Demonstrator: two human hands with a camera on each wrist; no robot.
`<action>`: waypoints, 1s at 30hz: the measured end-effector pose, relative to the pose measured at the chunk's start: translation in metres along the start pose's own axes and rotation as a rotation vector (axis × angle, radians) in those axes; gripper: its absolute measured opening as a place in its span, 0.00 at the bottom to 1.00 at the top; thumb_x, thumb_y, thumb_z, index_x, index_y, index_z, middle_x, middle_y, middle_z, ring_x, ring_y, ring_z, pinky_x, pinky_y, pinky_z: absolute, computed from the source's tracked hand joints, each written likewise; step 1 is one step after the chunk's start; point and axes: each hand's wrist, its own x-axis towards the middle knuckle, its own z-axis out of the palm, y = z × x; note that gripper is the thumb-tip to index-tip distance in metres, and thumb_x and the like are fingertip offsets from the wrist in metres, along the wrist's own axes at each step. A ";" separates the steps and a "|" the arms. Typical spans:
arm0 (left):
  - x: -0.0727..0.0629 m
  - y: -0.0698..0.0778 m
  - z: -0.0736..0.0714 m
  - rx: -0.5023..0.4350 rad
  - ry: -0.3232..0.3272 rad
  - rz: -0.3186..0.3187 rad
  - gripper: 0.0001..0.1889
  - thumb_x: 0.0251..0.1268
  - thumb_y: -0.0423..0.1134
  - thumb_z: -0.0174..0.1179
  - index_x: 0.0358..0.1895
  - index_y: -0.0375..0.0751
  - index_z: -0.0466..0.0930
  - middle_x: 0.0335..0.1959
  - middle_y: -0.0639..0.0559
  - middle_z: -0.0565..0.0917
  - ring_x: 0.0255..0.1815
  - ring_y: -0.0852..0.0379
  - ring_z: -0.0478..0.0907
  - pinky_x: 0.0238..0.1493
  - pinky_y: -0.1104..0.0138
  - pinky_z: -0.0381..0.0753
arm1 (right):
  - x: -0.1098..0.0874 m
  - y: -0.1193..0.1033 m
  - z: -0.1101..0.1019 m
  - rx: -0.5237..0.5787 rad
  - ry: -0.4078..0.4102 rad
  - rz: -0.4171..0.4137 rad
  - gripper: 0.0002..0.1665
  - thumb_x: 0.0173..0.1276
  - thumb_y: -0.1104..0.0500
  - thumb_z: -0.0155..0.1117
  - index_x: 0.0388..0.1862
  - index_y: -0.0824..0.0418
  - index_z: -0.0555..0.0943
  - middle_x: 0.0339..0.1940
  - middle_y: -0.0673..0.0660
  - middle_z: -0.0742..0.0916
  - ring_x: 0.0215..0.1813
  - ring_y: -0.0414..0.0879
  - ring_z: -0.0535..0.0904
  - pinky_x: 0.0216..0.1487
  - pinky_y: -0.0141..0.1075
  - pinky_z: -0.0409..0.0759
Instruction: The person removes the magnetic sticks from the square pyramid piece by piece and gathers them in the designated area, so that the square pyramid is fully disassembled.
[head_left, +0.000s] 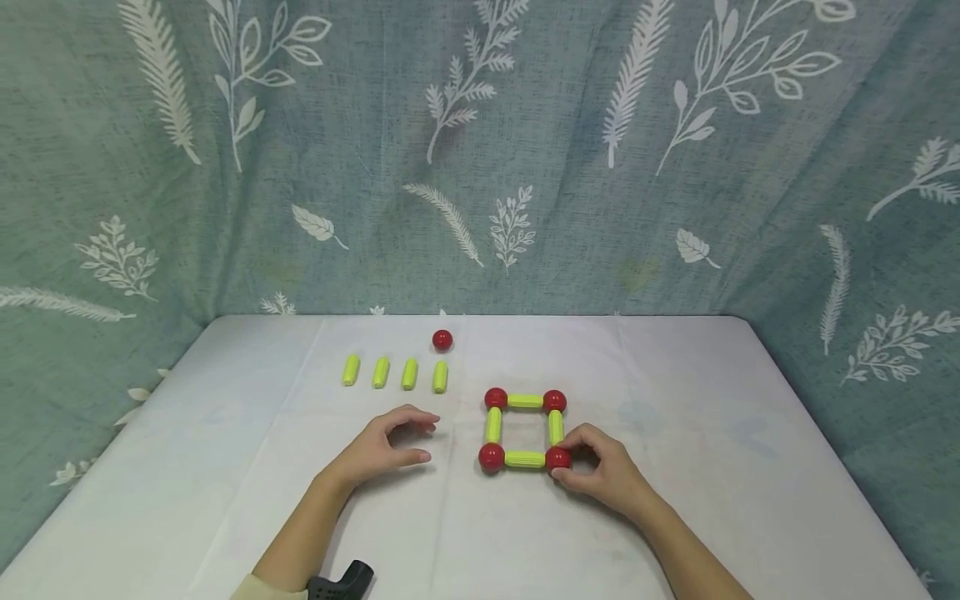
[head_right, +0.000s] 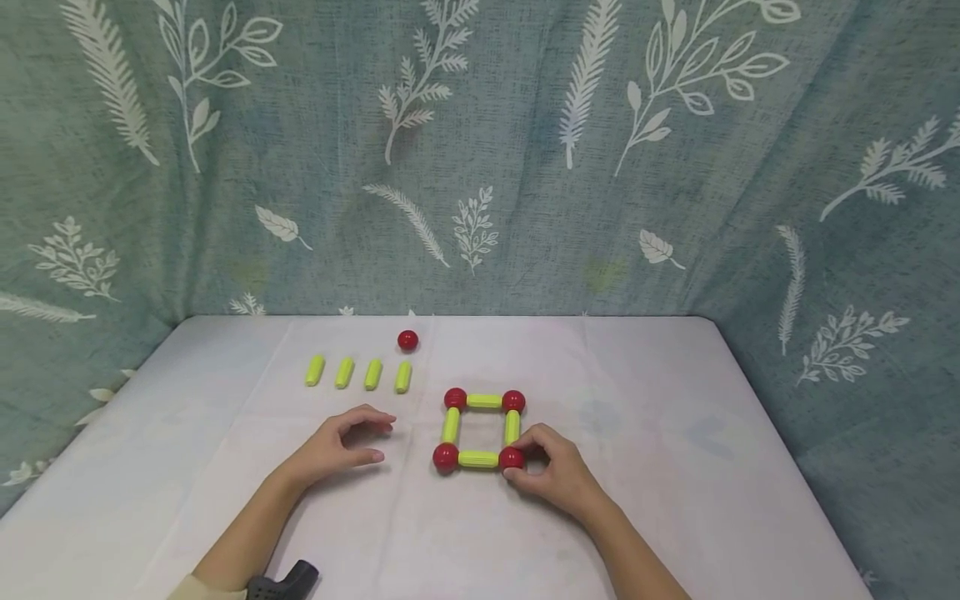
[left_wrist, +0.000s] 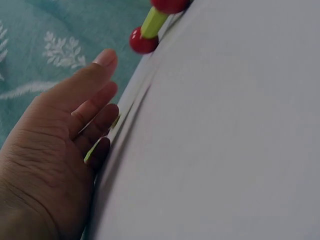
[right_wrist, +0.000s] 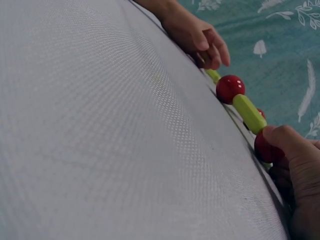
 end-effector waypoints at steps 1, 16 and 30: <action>0.002 0.003 0.004 0.003 -0.013 -0.003 0.23 0.51 0.32 0.70 0.53 0.35 0.78 0.47 0.42 0.81 0.51 0.47 0.75 0.57 0.62 0.73 | 0.000 0.000 0.000 0.000 -0.001 -0.001 0.17 0.47 0.72 0.74 0.36 0.67 0.77 0.34 0.58 0.84 0.37 0.48 0.79 0.38 0.39 0.80; 0.030 -0.001 0.064 0.052 -0.073 0.155 0.23 0.48 0.43 0.73 0.50 0.51 0.80 0.46 0.57 0.74 0.45 0.57 0.71 0.47 0.68 0.74 | -0.002 0.012 0.001 -0.012 0.003 -0.010 0.17 0.47 0.72 0.74 0.36 0.67 0.78 0.34 0.59 0.84 0.36 0.48 0.79 0.37 0.37 0.80; 0.036 0.007 0.096 0.197 0.117 0.256 0.12 0.51 0.40 0.71 0.38 0.46 0.80 0.36 0.59 0.70 0.36 0.65 0.69 0.34 0.74 0.73 | -0.006 0.038 0.004 0.006 0.000 -0.021 0.18 0.50 0.64 0.75 0.38 0.55 0.78 0.36 0.48 0.83 0.39 0.38 0.79 0.40 0.31 0.79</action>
